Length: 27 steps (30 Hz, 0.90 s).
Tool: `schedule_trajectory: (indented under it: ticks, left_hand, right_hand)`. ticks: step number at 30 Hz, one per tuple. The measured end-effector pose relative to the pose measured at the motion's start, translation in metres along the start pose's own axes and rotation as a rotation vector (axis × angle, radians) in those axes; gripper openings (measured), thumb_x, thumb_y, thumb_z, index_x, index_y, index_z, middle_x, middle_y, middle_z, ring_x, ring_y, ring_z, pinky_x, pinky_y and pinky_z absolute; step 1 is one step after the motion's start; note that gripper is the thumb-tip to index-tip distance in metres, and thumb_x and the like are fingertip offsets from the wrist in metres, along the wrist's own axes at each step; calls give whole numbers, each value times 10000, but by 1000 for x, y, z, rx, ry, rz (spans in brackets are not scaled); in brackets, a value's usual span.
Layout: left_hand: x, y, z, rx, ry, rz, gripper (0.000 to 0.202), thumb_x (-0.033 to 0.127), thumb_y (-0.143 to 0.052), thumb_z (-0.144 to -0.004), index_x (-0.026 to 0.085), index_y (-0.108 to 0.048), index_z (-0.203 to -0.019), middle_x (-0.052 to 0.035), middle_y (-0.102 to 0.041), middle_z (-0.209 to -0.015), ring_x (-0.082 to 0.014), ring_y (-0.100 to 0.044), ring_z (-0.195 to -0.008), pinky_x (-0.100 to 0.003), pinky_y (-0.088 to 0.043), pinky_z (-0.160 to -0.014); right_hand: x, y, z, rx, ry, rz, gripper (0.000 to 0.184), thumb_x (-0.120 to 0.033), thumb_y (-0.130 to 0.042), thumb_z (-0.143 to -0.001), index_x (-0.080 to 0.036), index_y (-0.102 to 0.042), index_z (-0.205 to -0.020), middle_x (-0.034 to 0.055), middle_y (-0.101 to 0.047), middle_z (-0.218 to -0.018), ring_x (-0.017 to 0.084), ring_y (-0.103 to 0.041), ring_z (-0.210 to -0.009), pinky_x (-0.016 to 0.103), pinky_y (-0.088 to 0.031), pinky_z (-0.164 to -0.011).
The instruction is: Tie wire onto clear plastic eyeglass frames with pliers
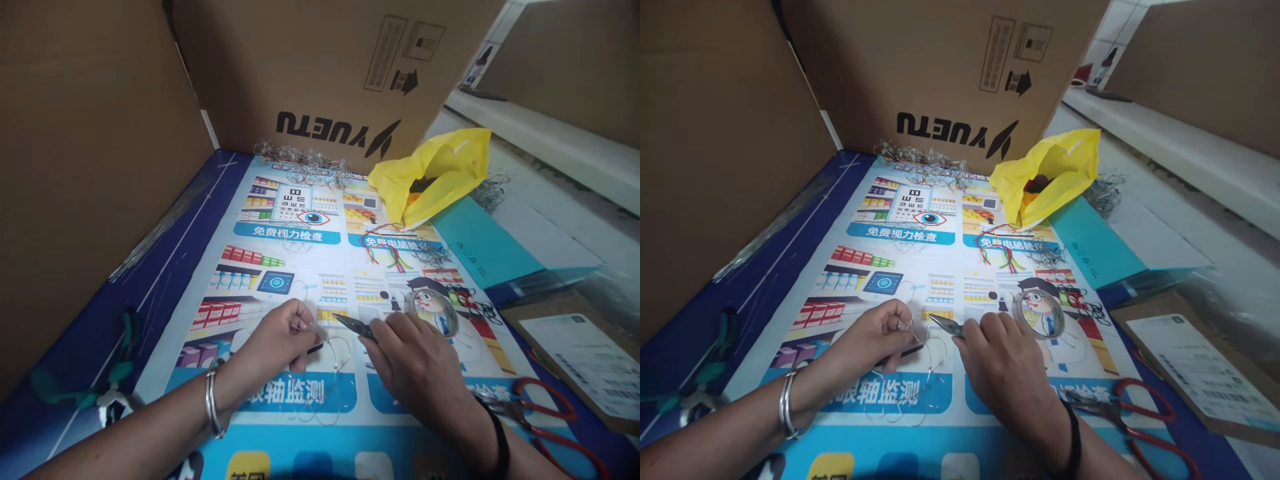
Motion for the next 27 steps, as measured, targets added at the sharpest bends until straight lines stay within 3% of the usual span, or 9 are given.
schedule_trajectory:
  ticks: [8,17,21,27]
  left_hand:
    - [4,-2,2,-43,15,71,120,173,-547,-753,196,-429,-751,85,-492,-372,-55,-412,-348,-196,-304,-455]
    - [1,-2,0,-118,39,84,86,170,-574,-718,155,-535,-792,44,-589,-545,-40,-441,-356,-191,-298,-423]
    - [0,-2,0,-96,59,22,23,171,-556,-732,157,-539,-739,65,-530,-455,-46,-439,-361,-181,-301,-426]
    - [1,-1,0,-108,67,35,153,186,-619,-715,169,-524,-835,12,-632,-710,-80,-543,-511,-173,-353,-427]
  right_hand:
    - [-8,-11,-2,22,39,12,225,-317,-466,-881,-199,-558,-714,34,-497,-680,175,-401,-674,310,-246,-621]
    - [13,-18,-4,20,-60,48,227,-316,-442,-888,-193,-572,-748,48,-517,-695,190,-415,-685,310,-264,-644]
    - [13,-21,-4,-11,-80,63,197,-299,-458,-881,-194,-571,-758,46,-528,-707,192,-428,-699,312,-265,-660]
    - [10,-21,-3,-23,-81,81,162,-289,-499,-858,-193,-574,-751,45,-531,-699,186,-432,-692,313,-255,-657]
Point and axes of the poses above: each hand's wrist, its own z-axis away from the middle knuckle, its own y-axis out of the back of the hand, x = y × z, the point moved 5 cm from there along -z, towards the middle knuckle
